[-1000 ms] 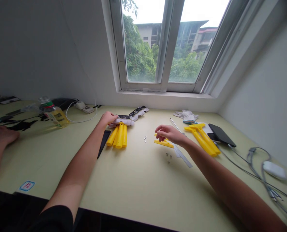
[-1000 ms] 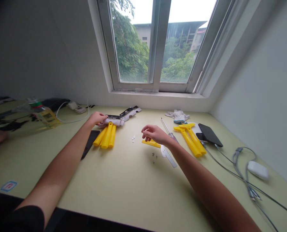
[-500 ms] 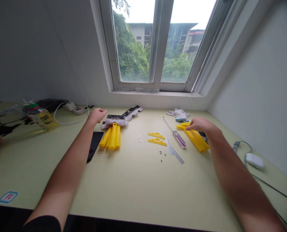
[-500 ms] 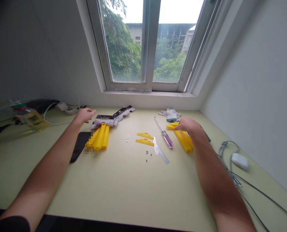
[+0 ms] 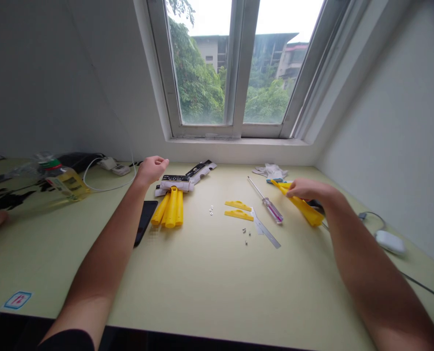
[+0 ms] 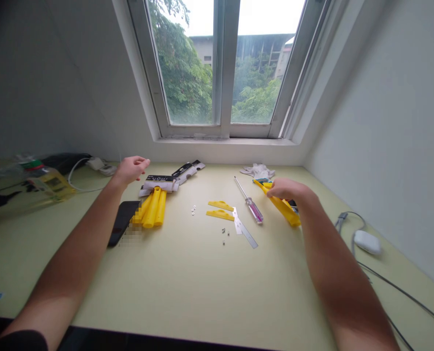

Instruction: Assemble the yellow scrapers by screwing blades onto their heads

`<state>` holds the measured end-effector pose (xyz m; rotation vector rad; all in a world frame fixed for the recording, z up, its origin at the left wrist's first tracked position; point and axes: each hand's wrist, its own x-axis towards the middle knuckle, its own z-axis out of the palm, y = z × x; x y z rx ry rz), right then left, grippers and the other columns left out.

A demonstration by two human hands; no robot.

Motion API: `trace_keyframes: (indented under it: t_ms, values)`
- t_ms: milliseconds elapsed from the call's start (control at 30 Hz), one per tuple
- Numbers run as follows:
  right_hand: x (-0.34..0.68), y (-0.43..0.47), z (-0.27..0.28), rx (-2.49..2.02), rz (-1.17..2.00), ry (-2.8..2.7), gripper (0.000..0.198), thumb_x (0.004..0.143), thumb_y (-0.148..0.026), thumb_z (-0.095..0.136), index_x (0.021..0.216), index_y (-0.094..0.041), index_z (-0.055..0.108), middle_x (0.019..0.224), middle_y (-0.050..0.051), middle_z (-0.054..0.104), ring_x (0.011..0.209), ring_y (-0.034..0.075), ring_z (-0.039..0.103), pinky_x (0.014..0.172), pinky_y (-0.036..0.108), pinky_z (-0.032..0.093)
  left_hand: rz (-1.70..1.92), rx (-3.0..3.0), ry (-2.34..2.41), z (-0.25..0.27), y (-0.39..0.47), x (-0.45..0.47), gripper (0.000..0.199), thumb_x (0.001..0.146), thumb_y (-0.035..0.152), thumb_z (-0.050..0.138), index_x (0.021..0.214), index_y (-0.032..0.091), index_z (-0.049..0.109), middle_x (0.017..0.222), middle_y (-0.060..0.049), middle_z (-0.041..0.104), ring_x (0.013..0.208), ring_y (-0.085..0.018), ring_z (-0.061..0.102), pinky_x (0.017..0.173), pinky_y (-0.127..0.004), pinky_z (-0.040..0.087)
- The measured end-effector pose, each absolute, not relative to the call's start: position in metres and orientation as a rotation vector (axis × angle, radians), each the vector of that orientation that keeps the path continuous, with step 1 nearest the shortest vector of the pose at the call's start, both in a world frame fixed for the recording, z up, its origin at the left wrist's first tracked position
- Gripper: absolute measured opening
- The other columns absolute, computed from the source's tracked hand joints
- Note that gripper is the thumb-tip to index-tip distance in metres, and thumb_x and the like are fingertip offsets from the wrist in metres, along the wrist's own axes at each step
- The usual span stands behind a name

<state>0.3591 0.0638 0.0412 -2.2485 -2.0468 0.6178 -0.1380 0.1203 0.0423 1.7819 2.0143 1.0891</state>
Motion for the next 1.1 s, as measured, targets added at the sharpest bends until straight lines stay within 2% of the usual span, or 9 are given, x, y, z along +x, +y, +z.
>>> trace_keyframes:
  t_ms: [133,300,433,533,600,733,833,900,1100]
  values:
    - [0.352,0.048,0.069,-1.919,0.927,-1.973,0.036,0.069,-0.046,0.067,0.090,-0.017,0.072,0.097,0.011,0.069,0.092,0.028,0.062,0.071,0.033,0.051,1.124,1.830,1.904,0.058,0.102,-0.117,0.036,0.080,0.046,0.054,0.095,0.016,0.068,0.094,-0.009,0.071,0.069,-0.018,0.065,0.052,-0.023,0.044]
    - [0.323,0.039,0.066,-1.190,1.396,-1.931,0.046,0.077,-0.046,0.067,0.114,-0.019,0.065,0.109,0.010,0.068,0.107,0.026,0.060,0.093,0.036,0.045,1.024,1.853,1.472,0.069,0.069,-0.067,0.040,0.080,0.051,0.057,0.090,0.014,0.070,0.093,-0.011,0.070,0.068,-0.018,0.064,0.047,-0.023,0.043]
    - [0.288,0.037,0.048,-0.871,1.587,-1.947,0.044,0.082,-0.038,0.065,0.121,-0.018,0.059,0.110,0.011,0.066,0.106,0.022,0.060,0.092,0.037,0.046,0.717,1.715,0.966,0.054,0.036,-0.015,0.047,0.078,0.052,0.063,0.104,0.014,0.068,0.103,-0.017,0.067,0.079,-0.023,0.066,0.049,-0.025,0.049]
    - [0.258,0.032,0.038,-0.733,1.685,-1.889,0.039,0.085,-0.036,0.063,0.119,-0.017,0.057,0.110,0.010,0.065,0.101,0.019,0.061,0.087,0.033,0.047,0.680,1.525,0.756,0.037,0.012,0.018,0.053,0.079,0.051,0.063,0.124,0.023,0.056,0.114,-0.016,0.063,0.095,-0.027,0.065,0.056,-0.028,0.055]
    - [0.240,0.028,0.035,-0.679,1.706,-1.872,0.038,0.084,-0.037,0.064,0.116,-0.017,0.057,0.103,0.007,0.065,0.090,0.016,0.063,0.078,0.029,0.049,0.701,1.360,0.651,0.030,0.000,0.033,0.050,0.083,0.052,0.059,0.125,0.027,0.052,0.116,-0.014,0.061,0.100,-0.028,0.064,0.063,-0.033,0.057]
    - [0.223,0.019,0.043,-0.777,1.466,-2.036,0.039,0.082,-0.045,0.064,0.105,-0.014,0.062,0.087,0.005,0.065,0.071,0.014,0.062,0.064,0.027,0.048,0.788,1.152,0.579,0.026,-0.012,0.039,0.046,0.086,0.050,0.055,0.124,0.027,0.044,0.118,-0.014,0.057,0.091,-0.027,0.067,0.056,-0.038,0.059]
    - [0.229,0.018,0.051,-1.083,1.056,-2.309,0.033,0.082,-0.045,0.060,0.090,-0.015,0.069,0.080,0.005,0.068,0.068,0.014,0.060,0.061,0.026,0.045,0.871,1.111,0.612,0.019,-0.015,0.030,0.039,0.088,0.047,0.052,0.116,0.023,0.043,0.110,-0.013,0.059,0.074,-0.024,0.069,0.046,-0.033,0.056]
    - [0.238,0.020,0.050,-1.290,0.894,-2.494,0.025,0.081,-0.040,0.060,0.085,-0.018,0.071,0.078,0.003,0.069,0.068,0.015,0.060,0.059,0.025,0.042,1.011,1.069,0.707,0.006,-0.016,0.022,0.033,0.088,0.045,0.052,0.110,0.022,0.041,0.105,-0.010,0.059,0.062,-0.019,0.067,0.042,-0.029,0.053]
    - [0.251,0.038,0.020,-1.555,0.650,-2.752,0.020,0.073,-0.030,0.062,0.089,-0.024,0.071,0.087,0.003,0.070,0.072,0.017,0.062,0.061,0.026,0.042,1.204,0.948,0.857,-0.041,-0.025,0.007,0.027,0.088,0.046,0.049,0.098,0.023,0.038,0.087,0.000,0.057,0.044,-0.011,0.057,0.035,-0.024,0.044]
